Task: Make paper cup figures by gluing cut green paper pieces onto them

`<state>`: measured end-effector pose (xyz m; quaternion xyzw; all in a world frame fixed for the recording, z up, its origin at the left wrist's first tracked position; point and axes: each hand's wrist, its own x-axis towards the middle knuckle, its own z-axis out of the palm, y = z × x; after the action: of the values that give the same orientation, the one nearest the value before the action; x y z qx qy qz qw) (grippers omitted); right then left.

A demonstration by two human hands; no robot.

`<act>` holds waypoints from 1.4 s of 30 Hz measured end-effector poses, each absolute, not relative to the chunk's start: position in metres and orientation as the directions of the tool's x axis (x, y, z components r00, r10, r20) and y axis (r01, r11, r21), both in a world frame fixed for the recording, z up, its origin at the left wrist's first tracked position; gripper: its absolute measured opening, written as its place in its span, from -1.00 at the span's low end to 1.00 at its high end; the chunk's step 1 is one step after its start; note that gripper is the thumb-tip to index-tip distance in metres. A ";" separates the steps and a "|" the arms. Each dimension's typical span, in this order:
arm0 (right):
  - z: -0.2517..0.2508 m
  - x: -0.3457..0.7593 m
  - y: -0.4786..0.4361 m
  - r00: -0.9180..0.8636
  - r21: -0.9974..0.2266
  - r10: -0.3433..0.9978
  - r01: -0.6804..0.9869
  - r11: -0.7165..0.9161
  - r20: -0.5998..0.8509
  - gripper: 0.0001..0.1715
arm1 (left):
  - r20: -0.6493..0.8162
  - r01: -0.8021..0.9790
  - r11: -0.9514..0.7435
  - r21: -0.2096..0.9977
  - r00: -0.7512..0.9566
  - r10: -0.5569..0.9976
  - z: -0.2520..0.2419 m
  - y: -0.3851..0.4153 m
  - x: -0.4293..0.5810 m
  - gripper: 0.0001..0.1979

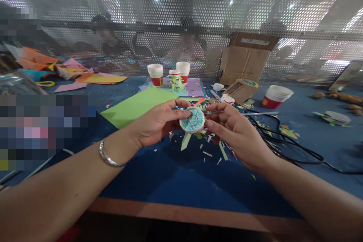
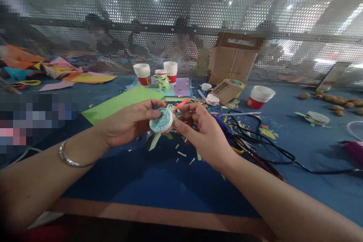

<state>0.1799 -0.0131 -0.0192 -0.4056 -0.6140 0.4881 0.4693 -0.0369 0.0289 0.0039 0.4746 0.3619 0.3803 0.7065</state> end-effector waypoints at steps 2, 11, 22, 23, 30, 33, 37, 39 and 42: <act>-0.019 0.180 -0.014 -0.256 -0.983 0.950 0.002 0.185 0.178 -0.52 | -0.140 -0.193 0.257 0.947 0.472 0.870 0.003 0.029 -0.038 -0.71; -0.015 0.180 -0.017 -0.362 -0.979 0.919 -0.180 0.092 0.153 -0.56 | -0.109 -0.177 0.251 0.952 0.569 0.815 0.002 0.030 -0.041 -0.66; -0.012 0.180 -0.022 -0.432 -0.974 0.895 -0.224 0.013 0.111 -0.53 | -0.132 -0.149 0.285 0.947 0.628 0.767 0.007 0.026 -0.043 -0.57; -0.012 0.180 -0.022 -0.432 -0.975 0.895 -0.221 0.014 0.111 -0.53 | -0.136 -0.144 0.287 0.947 0.629 0.765 0.007 0.026 -0.043 -0.58; -0.010 0.179 -0.021 -0.396 -0.970 0.909 -0.239 0.037 0.132 -0.55 | -0.117 -0.200 0.299 0.933 0.619 0.777 0.005 0.026 -0.041 -0.65; -0.011 0.179 -0.018 -0.337 -0.968 0.930 -0.244 0.061 0.144 -0.54 | -0.126 -0.222 0.292 0.930 0.554 0.823 0.004 0.028 -0.040 -0.73; -0.014 0.177 -0.016 -0.284 -0.973 0.945 -0.202 0.107 0.163 -0.41 | -0.150 -0.245 0.304 0.921 0.498 0.854 0.005 0.032 -0.040 -0.85; -0.015 0.176 -0.017 -0.283 -0.976 0.942 -0.167 0.138 0.182 -0.37 | -0.148 -0.247 0.304 0.920 0.500 0.853 0.005 0.032 -0.039 -0.86; -0.015 0.175 -0.018 -0.288 -0.977 0.937 -0.129 0.169 0.200 -0.34 | -0.158 -0.252 0.304 0.919 0.471 0.868 0.006 0.028 -0.036 -0.82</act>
<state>0.1748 -0.0184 -0.0152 -0.3433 -0.5885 0.5455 0.4881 -0.0360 0.0282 0.0061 0.4488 0.3433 0.3830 0.7308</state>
